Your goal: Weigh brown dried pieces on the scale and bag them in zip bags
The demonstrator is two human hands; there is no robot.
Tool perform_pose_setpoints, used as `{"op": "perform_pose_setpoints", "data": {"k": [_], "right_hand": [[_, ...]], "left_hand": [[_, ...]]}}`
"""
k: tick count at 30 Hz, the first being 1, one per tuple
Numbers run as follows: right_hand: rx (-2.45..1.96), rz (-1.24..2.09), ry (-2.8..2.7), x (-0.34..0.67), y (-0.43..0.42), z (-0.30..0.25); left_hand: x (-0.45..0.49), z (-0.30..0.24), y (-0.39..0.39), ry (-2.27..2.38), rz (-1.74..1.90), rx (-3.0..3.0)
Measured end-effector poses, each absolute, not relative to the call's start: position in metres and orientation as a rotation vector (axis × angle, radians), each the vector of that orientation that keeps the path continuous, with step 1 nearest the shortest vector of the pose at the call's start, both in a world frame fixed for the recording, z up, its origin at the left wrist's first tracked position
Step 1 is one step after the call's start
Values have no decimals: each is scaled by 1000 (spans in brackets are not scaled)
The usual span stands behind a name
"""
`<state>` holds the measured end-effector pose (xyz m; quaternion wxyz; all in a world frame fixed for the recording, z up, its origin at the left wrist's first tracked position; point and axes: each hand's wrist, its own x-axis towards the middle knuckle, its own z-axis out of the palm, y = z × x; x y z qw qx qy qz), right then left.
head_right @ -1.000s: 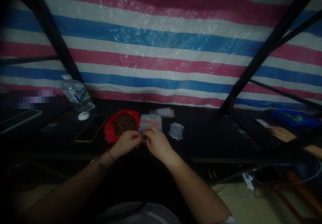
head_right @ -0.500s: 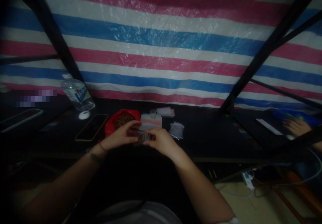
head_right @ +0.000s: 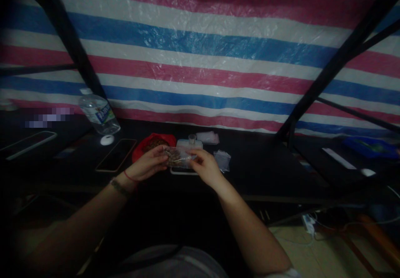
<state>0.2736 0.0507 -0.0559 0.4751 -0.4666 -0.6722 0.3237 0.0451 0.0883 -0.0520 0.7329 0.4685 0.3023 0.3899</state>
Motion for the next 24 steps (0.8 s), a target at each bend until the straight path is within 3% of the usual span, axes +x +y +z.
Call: {"op": "perform_pose_setpoints", "data": {"k": [5, 12, 18, 24], "right_hand": [[-1230, 674, -1542, 287, 62, -61], [-1367, 68, -1614, 330, 90, -103], [-1414, -26, -1647, 343, 99, -123], [-1414, -36, -1635, 344, 102, -127]], "left_hand": [[27, -46, 104, 691, 1105, 1034], [-12, -40, 128, 945, 1413, 1151], [-28, -43, 132, 1305, 1195, 1578], [-43, -59, 147, 1368, 1096, 1746]]}}
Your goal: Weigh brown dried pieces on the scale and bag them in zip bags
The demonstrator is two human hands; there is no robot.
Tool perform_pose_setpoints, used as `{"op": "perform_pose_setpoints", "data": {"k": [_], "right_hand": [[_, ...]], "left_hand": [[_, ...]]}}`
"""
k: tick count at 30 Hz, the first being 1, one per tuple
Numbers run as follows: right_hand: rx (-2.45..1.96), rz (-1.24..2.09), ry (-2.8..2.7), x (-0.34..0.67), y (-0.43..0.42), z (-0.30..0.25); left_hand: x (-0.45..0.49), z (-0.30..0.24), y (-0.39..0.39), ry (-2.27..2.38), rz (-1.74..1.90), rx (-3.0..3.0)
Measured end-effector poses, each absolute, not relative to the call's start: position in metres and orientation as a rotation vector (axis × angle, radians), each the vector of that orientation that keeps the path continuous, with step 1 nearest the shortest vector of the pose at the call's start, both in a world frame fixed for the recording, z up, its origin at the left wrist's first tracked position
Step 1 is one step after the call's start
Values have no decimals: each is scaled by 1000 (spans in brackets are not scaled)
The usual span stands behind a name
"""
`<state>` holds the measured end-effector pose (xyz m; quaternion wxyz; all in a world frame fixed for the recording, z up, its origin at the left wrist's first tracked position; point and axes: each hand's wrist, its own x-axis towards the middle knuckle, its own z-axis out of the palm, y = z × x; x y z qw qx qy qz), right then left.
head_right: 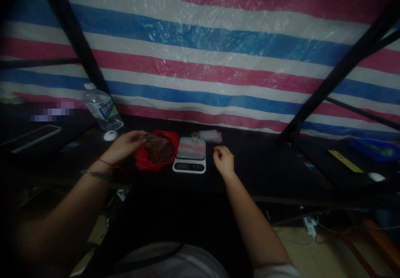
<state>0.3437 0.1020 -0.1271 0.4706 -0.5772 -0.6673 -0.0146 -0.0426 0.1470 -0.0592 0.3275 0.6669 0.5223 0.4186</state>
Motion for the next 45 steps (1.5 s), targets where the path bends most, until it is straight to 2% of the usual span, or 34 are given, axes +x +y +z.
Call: {"op": "perform_pose_setpoints", "data": {"k": [13, 23, 29, 39, 45], "right_hand": [[-1423, -17, -1634, 343, 102, -128], [-1424, 17, -1618, 344, 106, -132], [-1409, -20, -1636, 347, 108, -135], [-1420, -9, -1634, 346, 108, -133], [-1438, 12, -1631, 345, 107, -131]], "left_hand": [[-53, -32, 135, 1604, 894, 2258], [-43, -21, 124, 1330, 824, 2738], [-46, -29, 134, 1284, 769, 2837], [-41, -27, 128, 1487, 1141, 2760], [-38, -31, 129, 1469, 991, 2805]]}}
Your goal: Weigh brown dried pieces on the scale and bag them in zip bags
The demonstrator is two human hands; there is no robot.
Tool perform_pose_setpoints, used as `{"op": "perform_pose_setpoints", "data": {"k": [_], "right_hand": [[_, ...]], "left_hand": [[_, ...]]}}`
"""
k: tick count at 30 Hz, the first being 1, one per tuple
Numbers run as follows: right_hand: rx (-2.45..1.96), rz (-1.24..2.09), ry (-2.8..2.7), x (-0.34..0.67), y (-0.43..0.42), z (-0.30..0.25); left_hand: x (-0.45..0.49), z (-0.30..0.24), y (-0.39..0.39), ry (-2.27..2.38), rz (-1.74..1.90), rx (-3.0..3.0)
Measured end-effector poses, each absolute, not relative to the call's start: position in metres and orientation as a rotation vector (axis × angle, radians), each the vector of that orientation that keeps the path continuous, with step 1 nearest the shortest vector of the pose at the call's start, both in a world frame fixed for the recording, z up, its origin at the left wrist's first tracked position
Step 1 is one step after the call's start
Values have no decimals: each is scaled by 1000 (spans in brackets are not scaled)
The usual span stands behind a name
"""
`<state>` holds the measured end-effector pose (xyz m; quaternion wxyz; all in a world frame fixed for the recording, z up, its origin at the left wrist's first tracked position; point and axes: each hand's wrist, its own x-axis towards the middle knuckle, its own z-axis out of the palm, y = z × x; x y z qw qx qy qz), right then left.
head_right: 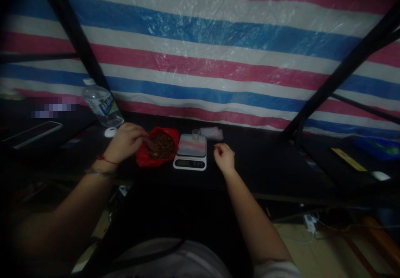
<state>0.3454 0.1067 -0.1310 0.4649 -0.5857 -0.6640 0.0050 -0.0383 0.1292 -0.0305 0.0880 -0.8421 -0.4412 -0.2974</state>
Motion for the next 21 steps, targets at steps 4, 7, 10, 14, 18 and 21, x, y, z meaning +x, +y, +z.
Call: {"op": "perform_pose_setpoints", "data": {"k": [4, 7, 10, 14, 18, 21], "right_hand": [[-1440, 2, -1626, 346, 108, -132], [-1433, 7, -1628, 346, 108, -132], [-1441, 21, -1626, 346, 107, -131], [-1442, 32, -1628, 346, 106, -130], [-1443, 37, -1631, 346, 106, -130], [-1456, 34, -1631, 347, 107, -131]], "left_hand": [[-38, -33, 129, -1404, -992, -2371], [-39, -33, 130, -1344, -897, -2472], [-40, -34, 129, -1387, -975, -2373], [-39, -35, 127, -1449, -1032, -2294], [-35, -39, 127, -1542, -1100, -2186], [-33, -41, 127, -1564, -1067, -2205]]}}
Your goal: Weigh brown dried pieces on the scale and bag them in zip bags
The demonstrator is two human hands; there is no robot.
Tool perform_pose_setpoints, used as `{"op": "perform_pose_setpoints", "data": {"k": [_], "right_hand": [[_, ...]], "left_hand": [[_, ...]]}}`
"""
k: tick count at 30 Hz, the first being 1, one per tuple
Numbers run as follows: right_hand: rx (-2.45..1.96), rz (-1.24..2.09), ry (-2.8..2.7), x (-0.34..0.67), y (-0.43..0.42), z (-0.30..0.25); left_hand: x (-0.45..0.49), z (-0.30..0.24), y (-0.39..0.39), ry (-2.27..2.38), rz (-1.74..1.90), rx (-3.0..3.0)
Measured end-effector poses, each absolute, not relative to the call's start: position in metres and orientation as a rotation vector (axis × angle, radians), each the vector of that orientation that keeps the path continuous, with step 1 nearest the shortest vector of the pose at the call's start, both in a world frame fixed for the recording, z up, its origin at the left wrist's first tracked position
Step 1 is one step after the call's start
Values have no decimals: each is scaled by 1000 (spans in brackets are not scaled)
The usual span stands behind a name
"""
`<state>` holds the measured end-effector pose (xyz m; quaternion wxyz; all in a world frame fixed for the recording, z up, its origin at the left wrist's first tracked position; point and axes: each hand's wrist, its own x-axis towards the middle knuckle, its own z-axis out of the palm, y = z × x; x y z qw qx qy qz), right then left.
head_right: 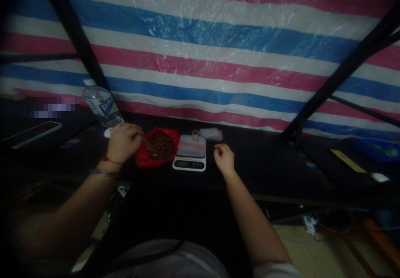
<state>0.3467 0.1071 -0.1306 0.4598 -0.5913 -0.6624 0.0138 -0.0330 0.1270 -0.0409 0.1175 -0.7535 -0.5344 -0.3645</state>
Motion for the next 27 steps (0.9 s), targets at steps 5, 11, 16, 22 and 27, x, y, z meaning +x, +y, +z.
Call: {"op": "perform_pose_setpoints", "data": {"k": [5, 11, 16, 22, 27], "right_hand": [[-1450, 42, -1629, 348, 108, -132], [-1453, 56, -1637, 348, 109, -131], [-1453, 54, -1646, 348, 108, -131], [-1456, 53, -1655, 347, 109, -132], [-1458, 65, -1650, 348, 109, -133]], "left_hand": [[-31, -44, 128, -1594, -1140, -2124], [-30, -46, 132, -1618, -889, -2277], [-36, -45, 137, -1558, -687, -2592], [-54, -39, 143, -1415, -654, -2783], [-57, -36, 140, -1649, -779, -2685]]}}
